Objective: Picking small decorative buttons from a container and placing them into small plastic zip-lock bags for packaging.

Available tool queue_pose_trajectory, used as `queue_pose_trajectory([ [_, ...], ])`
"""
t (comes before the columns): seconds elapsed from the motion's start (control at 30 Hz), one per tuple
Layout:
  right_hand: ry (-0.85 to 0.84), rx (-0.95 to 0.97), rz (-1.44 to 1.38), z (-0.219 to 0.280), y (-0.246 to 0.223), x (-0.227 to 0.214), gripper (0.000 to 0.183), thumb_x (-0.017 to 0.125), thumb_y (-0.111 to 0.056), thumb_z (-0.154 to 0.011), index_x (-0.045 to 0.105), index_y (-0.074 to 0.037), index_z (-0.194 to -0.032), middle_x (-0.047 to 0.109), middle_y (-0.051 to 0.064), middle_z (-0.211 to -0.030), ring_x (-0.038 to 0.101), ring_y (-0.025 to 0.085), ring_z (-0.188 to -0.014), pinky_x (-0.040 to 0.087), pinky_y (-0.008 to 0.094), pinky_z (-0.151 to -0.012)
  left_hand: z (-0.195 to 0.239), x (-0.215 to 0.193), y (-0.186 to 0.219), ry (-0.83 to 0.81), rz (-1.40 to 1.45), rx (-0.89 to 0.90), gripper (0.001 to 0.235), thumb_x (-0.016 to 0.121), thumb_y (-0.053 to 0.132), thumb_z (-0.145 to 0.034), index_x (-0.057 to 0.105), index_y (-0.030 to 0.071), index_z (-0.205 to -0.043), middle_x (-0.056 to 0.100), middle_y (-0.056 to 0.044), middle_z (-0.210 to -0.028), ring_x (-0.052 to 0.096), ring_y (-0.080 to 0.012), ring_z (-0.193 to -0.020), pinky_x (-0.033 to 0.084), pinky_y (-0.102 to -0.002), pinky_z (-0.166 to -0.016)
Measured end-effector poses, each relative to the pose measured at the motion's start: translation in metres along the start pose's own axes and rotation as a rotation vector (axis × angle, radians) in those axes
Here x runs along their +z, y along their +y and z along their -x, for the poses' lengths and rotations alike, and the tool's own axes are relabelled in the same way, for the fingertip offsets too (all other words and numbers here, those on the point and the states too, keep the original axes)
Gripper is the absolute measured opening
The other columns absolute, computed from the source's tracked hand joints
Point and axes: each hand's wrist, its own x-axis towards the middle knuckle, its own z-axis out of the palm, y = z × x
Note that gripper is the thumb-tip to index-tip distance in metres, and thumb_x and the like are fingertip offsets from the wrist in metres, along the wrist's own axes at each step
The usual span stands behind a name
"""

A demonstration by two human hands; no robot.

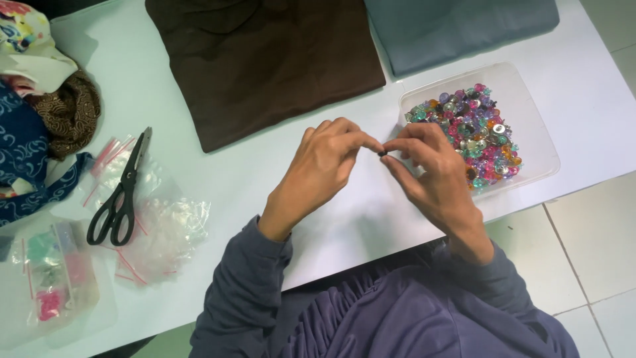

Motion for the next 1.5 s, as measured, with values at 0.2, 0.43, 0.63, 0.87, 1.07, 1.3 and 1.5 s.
queue_pose_trajectory([
  [0.2, -0.097, 0.006, -0.015, -0.002, 0.017, 0.067, 0.015, 0.075, -0.001, -0.091, 0.075, -0.001, -0.106, 0.062, 0.013, -0.104, 0.067, 0.022, -0.079, 0.057, 0.032, -0.063, 0.031, 0.021, -0.056, 0.043, -0.088, -0.227, 0.028, 0.056, -0.001, -0.096, 0.075, 0.014, -0.11, 0.068, -0.008, -0.1, 0.065, -0.025, -0.095, 0.044, -0.037, -0.083],
  [0.43, -0.239, 0.148, 0.125, -0.004, 0.03, 0.095, 0.014, 0.072, -0.005, -0.095, 0.075, -0.001, -0.108, 0.061, 0.013, -0.106, 0.07, 0.025, -0.087, 0.059, 0.034, -0.065, 0.046, 0.053, -0.085, -0.025, -0.177, -0.315, 0.039, 0.07, 0.013, -0.092, 0.065, 0.015, -0.131, 0.06, -0.011, -0.122, 0.055, -0.0317, -0.116, 0.044, -0.044, -0.09],
  [0.63, -0.322, 0.215, 0.251, -0.005, 0.024, 0.097, 0.016, 0.07, -0.01, -0.098, 0.076, -0.003, -0.111, 0.061, 0.011, -0.107, 0.07, 0.024, -0.091, 0.06, 0.033, -0.07, 0.045, 0.061, -0.085, -0.071, -0.209, -0.321, 0.045, 0.074, 0.017, -0.09, 0.063, 0.014, -0.133, 0.054, -0.013, -0.127, 0.049, -0.0345, -0.123, 0.042, -0.047, -0.094],
  [0.87, -0.271, 0.137, 0.255, 0.0, 0.022, 0.093, 0.02, 0.071, -0.012, -0.097, 0.076, -0.004, -0.114, 0.061, 0.01, -0.106, 0.07, 0.024, -0.09, 0.059, 0.032, -0.068, 0.046, 0.058, -0.084, -0.073, -0.266, -0.296, 0.044, 0.075, 0.02, -0.089, 0.065, 0.009, -0.13, 0.054, -0.014, -0.127, 0.05, -0.0338, -0.121, 0.042, -0.045, -0.09],
  [1.07, -0.156, 0.043, 0.14, 0.007, -0.007, 0.057, 0.02, 0.07, -0.009, -0.097, 0.073, -0.004, -0.116, 0.062, 0.012, -0.105, 0.07, 0.027, -0.086, 0.06, 0.035, -0.066, 0.033, 0.045, -0.062, 0.038, -0.244, -0.212, 0.034, 0.069, 0.015, -0.093, 0.068, 0.009, -0.126, 0.057, -0.013, -0.117, 0.055, -0.0304, -0.108, 0.043, -0.042, -0.085],
  [1.3, 0.006, 0.0, 0.237, 0.001, 0.022, -0.021, 0.009, 0.077, 0.0, -0.097, 0.077, -0.003, -0.106, 0.064, 0.012, -0.105, 0.069, 0.031, -0.089, 0.058, 0.036, -0.066, -0.026, 0.061, -0.019, 0.213, -0.192, 0.137, 0.012, 0.065, 0.016, -0.094, 0.071, 0.014, -0.105, 0.056, -0.006, -0.095, 0.059, -0.0291, -0.087, 0.05, -0.04, -0.073],
  [1.5, -0.143, 0.08, 0.454, 0.003, 0.076, -0.026, 0.012, 0.082, -0.013, -0.09, 0.077, -0.005, -0.097, 0.065, 0.012, -0.105, 0.067, 0.034, -0.098, 0.056, 0.043, -0.073, -0.082, 0.125, -0.023, 0.095, -0.507, 0.254, 0.009, 0.066, 0.005, -0.081, 0.073, 0.007, -0.075, 0.051, -0.006, -0.089, 0.047, -0.0218, -0.078, 0.038, -0.037, -0.063],
])
